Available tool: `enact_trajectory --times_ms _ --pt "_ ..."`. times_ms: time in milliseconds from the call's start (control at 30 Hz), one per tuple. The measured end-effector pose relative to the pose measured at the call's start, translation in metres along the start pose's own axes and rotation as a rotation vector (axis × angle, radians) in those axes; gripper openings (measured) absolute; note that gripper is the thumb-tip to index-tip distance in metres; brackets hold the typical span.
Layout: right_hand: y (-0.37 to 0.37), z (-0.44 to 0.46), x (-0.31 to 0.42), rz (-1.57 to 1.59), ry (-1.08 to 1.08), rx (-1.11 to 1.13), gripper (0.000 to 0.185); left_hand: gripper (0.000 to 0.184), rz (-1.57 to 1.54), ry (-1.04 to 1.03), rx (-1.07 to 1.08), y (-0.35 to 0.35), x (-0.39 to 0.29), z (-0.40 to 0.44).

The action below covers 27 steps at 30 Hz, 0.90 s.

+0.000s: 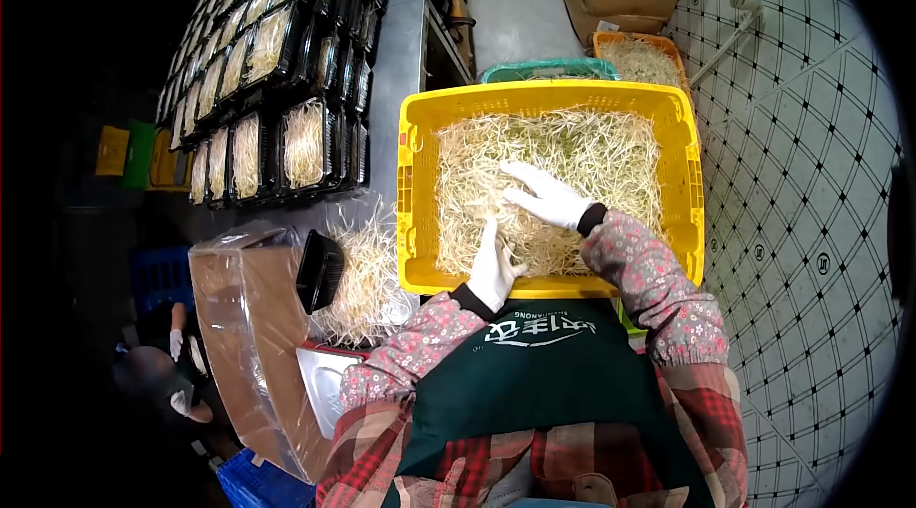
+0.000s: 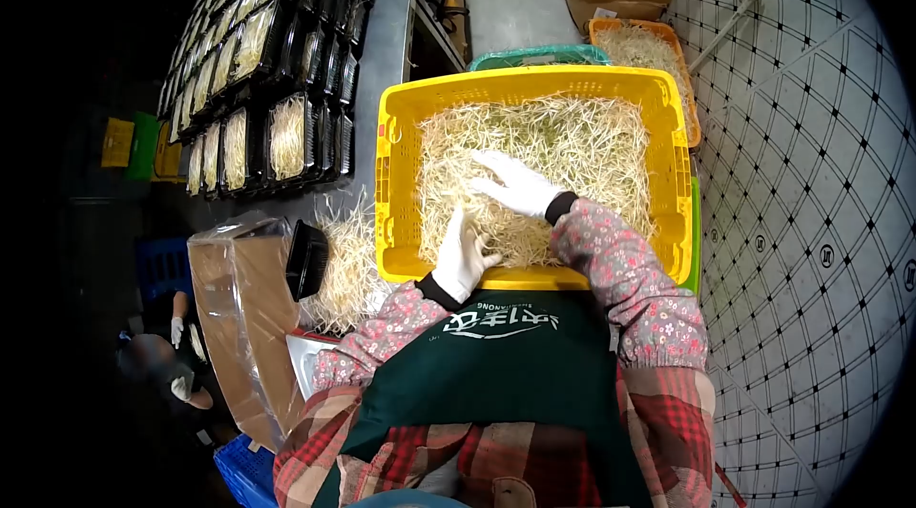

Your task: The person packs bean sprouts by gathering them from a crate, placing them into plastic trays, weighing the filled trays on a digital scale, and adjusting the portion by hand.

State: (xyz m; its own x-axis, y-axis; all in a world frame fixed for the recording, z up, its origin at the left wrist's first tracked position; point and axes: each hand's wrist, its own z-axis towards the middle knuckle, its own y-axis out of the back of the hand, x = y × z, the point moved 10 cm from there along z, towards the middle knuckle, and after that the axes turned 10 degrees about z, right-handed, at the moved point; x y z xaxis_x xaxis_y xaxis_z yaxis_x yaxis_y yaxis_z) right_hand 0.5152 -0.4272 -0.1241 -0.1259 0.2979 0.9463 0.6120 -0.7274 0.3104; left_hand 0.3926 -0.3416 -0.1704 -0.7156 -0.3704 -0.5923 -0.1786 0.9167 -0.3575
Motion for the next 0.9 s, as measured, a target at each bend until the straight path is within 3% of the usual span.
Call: enact_trajectory --times_ms 33,133,167,233,300,367,433,500,533,567,600,633,700,767,833,900 --pt "0.008 0.003 -0.008 -0.003 -0.01 0.03 0.072 0.103 0.099 0.031 -0.019 0.018 0.007 0.0" --pt "0.06 -0.024 -0.044 -0.106 -0.223 -0.213 0.084 0.116 0.456 0.082 -0.02 0.055 -0.01 -0.009" --pt "0.067 -0.04 -0.054 -0.165 -0.286 -0.271 0.097 0.118 0.582 0.021 -0.006 0.066 -0.015 -0.003" --pt "0.058 -0.065 -0.06 -0.415 -0.266 -0.269 0.114 0.123 1.261 -0.469 -0.05 0.058 -0.05 -0.001" --pt "0.023 -0.074 -0.063 -0.537 -0.257 -0.143 0.128 0.128 1.591 -0.694 -0.073 0.015 -0.071 -0.01" --pt "-0.011 -0.069 -0.057 -0.735 -0.27 0.007 0.136 0.131 1.982 -0.486 -0.075 -0.014 -0.059 0.01" --pt "-0.016 -0.058 -0.057 -0.744 -0.248 -0.021 0.13 0.129 2.232 -0.528 0.006 -0.026 -0.049 0.04" --pt "-0.014 -0.045 -0.073 -0.756 -0.226 -0.057 0.124 0.125 2.096 -0.598 -0.051 -0.016 -0.059 0.073" --pt "-0.011 -0.039 -0.092 -0.519 -0.221 -0.134 0.114 0.12 2.025 -0.568 -0.048 -0.016 -0.07 0.078" --pt "-0.006 -0.037 -0.107 -0.282 -0.212 -0.207 0.104 0.105 1.893 -0.709 -0.056 -0.009 -0.073 0.088" --pt "0.005 -0.039 -0.098 -0.298 -0.132 -0.26 0.084 0.097 1.83 -0.659 -0.053 -0.006 -0.079 0.087" --pt "0.013 -0.04 -0.098 -0.297 -0.131 -0.264 0.084 0.09 1.769 -0.611 -0.05 -0.004 -0.085 0.086" --pt "0.026 -0.045 -0.101 -0.315 -0.23 -0.182 0.075 0.058 1.645 -0.596 -0.096 0.004 -0.091 0.08" --pt "0.057 -0.051 -0.083 -0.298 -0.16 -0.284 0.055 0.048 1.673 -0.582 -0.055 0.008 -0.1 0.069" --pt "0.09 -0.062 -0.089 -0.322 -0.327 -0.268 0.053 0.038 1.709 -0.695 -0.086 0.018 -0.116 0.05" --pt "0.12 -0.076 -0.107 -0.089 -0.392 -0.415 0.054 0.034 1.742 -0.772 -0.107 0.028 -0.127 0.034"
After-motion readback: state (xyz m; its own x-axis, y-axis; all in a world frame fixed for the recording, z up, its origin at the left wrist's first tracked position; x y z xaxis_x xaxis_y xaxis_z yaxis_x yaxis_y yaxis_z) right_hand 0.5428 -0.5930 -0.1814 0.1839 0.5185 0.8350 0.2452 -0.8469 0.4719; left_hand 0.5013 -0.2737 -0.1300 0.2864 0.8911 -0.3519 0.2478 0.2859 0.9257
